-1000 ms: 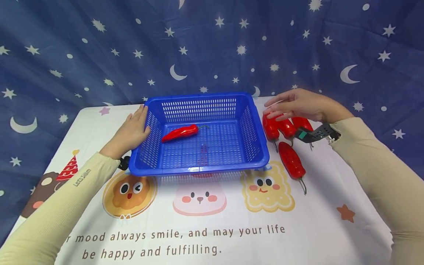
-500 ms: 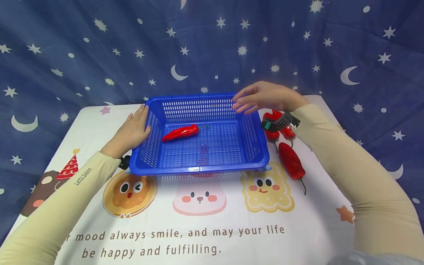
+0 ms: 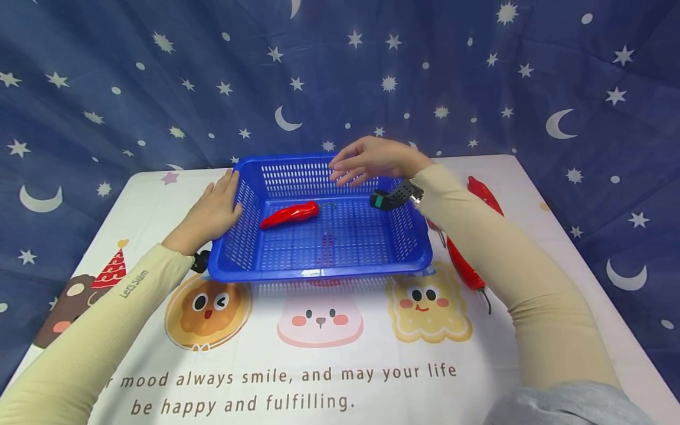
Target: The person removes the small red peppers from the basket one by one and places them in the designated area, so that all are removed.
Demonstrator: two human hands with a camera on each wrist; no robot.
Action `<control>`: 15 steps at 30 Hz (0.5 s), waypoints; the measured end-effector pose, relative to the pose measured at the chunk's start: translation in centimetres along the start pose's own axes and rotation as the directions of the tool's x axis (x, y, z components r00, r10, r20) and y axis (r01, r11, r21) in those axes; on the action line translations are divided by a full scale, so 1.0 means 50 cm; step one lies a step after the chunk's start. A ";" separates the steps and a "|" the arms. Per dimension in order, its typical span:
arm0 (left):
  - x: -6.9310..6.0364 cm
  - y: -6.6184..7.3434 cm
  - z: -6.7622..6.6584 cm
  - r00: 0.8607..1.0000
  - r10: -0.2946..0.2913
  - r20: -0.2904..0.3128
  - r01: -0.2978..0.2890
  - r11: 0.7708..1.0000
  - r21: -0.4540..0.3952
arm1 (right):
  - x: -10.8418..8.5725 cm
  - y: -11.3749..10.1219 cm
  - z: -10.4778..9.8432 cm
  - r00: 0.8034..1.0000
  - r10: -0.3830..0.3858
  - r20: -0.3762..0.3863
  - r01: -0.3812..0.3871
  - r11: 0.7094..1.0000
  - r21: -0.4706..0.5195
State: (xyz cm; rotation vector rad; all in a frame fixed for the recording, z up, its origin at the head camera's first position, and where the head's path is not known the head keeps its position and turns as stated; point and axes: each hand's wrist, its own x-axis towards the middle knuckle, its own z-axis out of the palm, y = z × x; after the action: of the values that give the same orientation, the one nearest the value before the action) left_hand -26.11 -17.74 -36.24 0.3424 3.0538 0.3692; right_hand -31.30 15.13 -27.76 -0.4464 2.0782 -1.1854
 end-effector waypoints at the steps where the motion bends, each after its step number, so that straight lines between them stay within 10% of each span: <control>1: 0.000 0.000 0.000 1.000 0.000 0.001 0.000 1.000 -0.001 | 0.008 -0.001 0.004 1.000 -0.005 0.009 0.005 1.000 0.007; 15: -0.001 0.001 0.002 1.000 -0.002 -0.003 0.002 1.000 0.002 | 0.124 0.003 0.053 0.999 0.010 0.051 -0.016 0.993 0.115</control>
State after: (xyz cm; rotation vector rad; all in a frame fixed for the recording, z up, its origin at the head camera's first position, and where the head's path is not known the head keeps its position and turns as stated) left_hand -26.06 -17.70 -36.30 0.3390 3.0577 0.3670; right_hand -33.77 9.91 -31.26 -0.4034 1.9557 -1.2661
